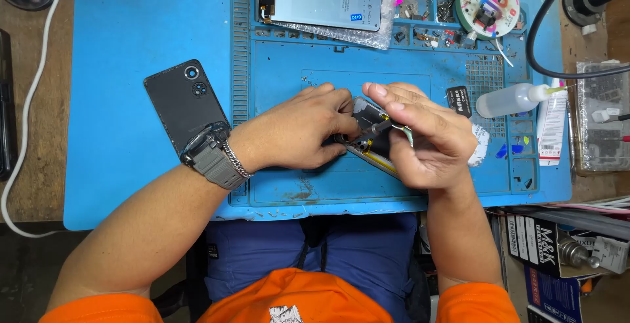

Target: A person is disassembling a mobile phone using a screwdriver and prying tools to remove the back cover and internal components.

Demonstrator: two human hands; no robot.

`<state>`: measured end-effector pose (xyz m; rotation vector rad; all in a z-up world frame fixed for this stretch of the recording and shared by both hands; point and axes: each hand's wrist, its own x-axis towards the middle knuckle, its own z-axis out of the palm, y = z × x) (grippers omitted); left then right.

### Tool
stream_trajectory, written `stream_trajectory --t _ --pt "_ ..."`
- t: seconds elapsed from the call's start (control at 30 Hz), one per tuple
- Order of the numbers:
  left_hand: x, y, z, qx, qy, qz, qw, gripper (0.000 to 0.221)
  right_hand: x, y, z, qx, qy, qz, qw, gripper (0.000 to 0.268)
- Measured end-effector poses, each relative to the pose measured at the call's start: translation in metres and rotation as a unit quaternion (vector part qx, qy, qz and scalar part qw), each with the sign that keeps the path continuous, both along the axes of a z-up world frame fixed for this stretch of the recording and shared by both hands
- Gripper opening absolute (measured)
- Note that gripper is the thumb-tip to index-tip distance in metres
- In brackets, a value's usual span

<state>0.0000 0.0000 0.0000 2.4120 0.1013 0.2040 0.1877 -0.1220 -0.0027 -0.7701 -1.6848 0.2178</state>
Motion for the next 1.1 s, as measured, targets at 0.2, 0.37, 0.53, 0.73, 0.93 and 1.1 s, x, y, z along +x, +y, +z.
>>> stream_trajectory --t 0.2,0.37,0.53,0.73,0.93,1.1 --pt "-0.001 0.000 -0.001 -0.010 -0.001 0.000 1.000 0.013 -0.003 -0.004 0.000 -0.034 0.025 0.007 0.999 0.040" --pt "-0.001 0.000 0.001 -0.002 0.004 0.005 1.000 0.010 -0.004 -0.009 0.001 -0.101 0.116 0.032 0.988 0.048" --pt "0.002 -0.003 -0.015 0.063 -0.023 -0.021 0.998 0.014 0.020 -0.025 -0.005 -0.173 0.153 0.002 0.973 0.059" --pt "0.000 -0.019 -0.010 0.234 -0.084 -0.008 0.969 0.020 0.015 -0.021 0.007 -0.229 0.121 -0.069 0.964 0.049" --pt "0.000 -0.030 -0.014 0.350 -0.074 0.034 0.933 0.016 0.014 -0.020 0.006 -0.236 0.112 -0.062 0.963 0.048" --pt "0.004 -0.040 -0.009 0.443 -0.047 0.066 0.893 0.014 0.016 -0.026 0.015 -0.251 0.080 0.004 0.965 0.040"
